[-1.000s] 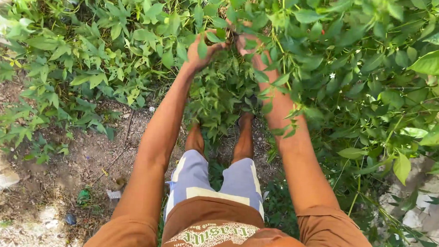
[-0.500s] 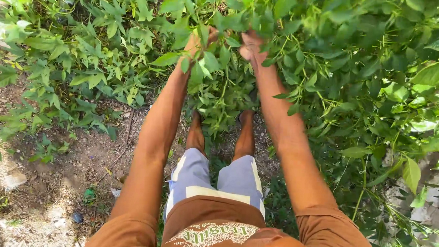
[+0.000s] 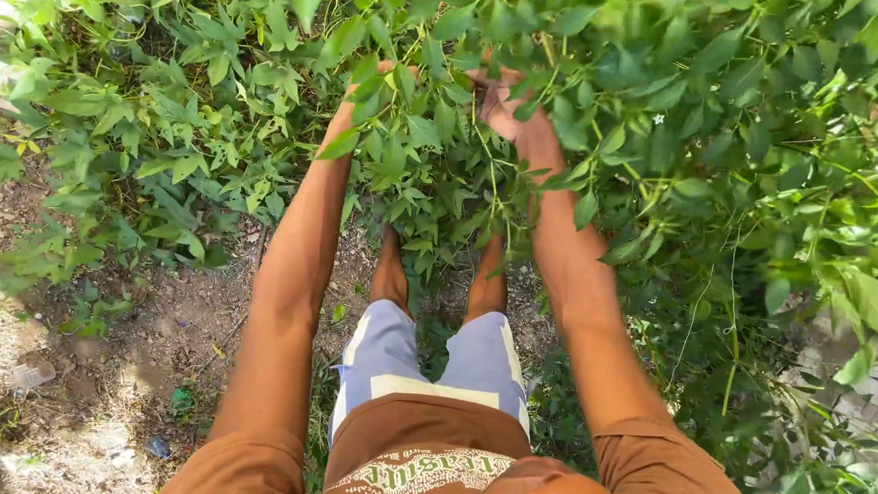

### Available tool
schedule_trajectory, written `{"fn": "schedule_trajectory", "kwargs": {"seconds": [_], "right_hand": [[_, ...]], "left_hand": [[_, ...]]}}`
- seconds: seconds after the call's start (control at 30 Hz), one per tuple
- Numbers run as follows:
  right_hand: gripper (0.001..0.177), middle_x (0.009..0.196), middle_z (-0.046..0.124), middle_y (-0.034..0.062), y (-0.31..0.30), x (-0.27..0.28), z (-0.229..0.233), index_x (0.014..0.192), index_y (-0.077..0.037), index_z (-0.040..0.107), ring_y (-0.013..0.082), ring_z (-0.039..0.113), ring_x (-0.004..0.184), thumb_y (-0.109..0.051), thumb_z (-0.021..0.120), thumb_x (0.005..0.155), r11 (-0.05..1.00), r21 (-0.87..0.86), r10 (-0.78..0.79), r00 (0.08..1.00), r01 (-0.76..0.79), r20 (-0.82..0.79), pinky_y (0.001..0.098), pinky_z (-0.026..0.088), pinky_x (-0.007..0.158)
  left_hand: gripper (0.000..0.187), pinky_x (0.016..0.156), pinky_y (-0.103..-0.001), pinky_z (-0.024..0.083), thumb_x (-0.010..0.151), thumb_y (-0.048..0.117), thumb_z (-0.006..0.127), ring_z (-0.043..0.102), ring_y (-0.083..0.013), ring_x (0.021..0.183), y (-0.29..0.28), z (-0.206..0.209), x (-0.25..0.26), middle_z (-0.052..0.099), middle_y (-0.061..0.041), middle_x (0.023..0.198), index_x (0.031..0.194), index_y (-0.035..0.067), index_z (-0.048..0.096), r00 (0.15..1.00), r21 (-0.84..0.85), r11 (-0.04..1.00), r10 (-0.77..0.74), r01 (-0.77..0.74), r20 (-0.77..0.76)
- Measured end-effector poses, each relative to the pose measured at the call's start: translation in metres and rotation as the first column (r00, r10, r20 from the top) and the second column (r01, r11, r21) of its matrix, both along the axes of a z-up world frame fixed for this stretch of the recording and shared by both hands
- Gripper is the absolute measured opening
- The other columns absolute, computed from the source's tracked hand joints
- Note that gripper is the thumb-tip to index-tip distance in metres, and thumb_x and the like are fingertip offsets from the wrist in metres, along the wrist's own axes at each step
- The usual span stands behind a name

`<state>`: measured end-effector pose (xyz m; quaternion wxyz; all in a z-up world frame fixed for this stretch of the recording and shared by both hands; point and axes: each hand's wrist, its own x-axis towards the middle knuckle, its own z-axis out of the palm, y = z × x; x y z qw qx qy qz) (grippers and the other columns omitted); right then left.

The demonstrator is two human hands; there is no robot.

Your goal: Harvesting small chili peppers from a plant in an outdoor garden.

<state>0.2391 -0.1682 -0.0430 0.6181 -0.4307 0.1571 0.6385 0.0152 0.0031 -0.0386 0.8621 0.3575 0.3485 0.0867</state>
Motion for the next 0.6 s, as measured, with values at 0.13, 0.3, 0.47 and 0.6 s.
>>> {"fn": "schedule_trajectory", "kwargs": {"seconds": [0.13, 0.3, 0.47, 0.6], "right_hand": [[0.010, 0.091, 0.071, 0.0090, -0.015, -0.033, 0.026, 0.103, -0.005, 0.065, 0.0248, 0.070, 0.075, -0.006, 0.073, 0.097, 0.983, 0.159, 0.085, 0.994, -0.096, 0.070, 0.0414, 0.060, 0.067], [0.015, 0.082, 0.068, 0.0082, -0.032, -0.086, 0.055, 0.109, 0.001, 0.067, 0.0199, 0.066, 0.066, -0.005, 0.074, 0.097, 0.988, 0.091, 0.103, 0.975, -0.123, 0.198, 0.0350, 0.057, 0.062], [0.021, 0.079, 0.071, 0.0094, -0.054, -0.133, 0.092, 0.108, 0.003, 0.069, 0.0173, 0.066, 0.061, -0.010, 0.071, 0.092, 0.978, -0.154, 0.194, 0.887, -0.141, 0.418, 0.0303, 0.057, 0.058], [0.018, 0.077, 0.068, 0.0067, -0.065, -0.144, 0.116, 0.106, 0.003, 0.069, 0.0154, 0.064, 0.063, -0.011, 0.070, 0.095, 0.997, -0.081, 0.029, 0.924, 0.002, 0.380, 0.0306, 0.055, 0.057]], "left_hand": [[0.042, 0.076, -0.028, 0.057, 0.092, 0.041, 0.062, 0.068, -0.0102, 0.087, -0.031, 0.046, -0.009, 0.074, 0.001, 0.100, 0.122, 0.011, 0.065, 0.997, 0.012, 1.000, 0.010, -0.009, -0.077], [0.049, 0.070, -0.032, 0.046, 0.099, 0.038, 0.071, 0.056, -0.0138, 0.081, -0.085, 0.022, -0.050, 0.061, -0.004, 0.092, 0.131, 0.001, 0.068, 0.962, 0.251, 0.964, -0.018, 0.089, -0.272], [0.028, 0.070, -0.025, 0.049, 0.100, 0.026, 0.066, 0.060, -0.0095, 0.073, -0.125, 0.084, -0.086, 0.067, -0.002, 0.080, 0.110, 0.002, 0.073, 0.955, 0.269, 0.960, 0.004, 0.079, -0.296], [0.025, 0.071, -0.024, 0.050, 0.100, 0.024, 0.066, 0.061, -0.0087, 0.075, -0.135, 0.116, -0.107, 0.068, -0.001, 0.082, 0.108, 0.001, 0.073, 0.973, 0.281, 0.959, 0.021, 0.045, -0.229]]}}
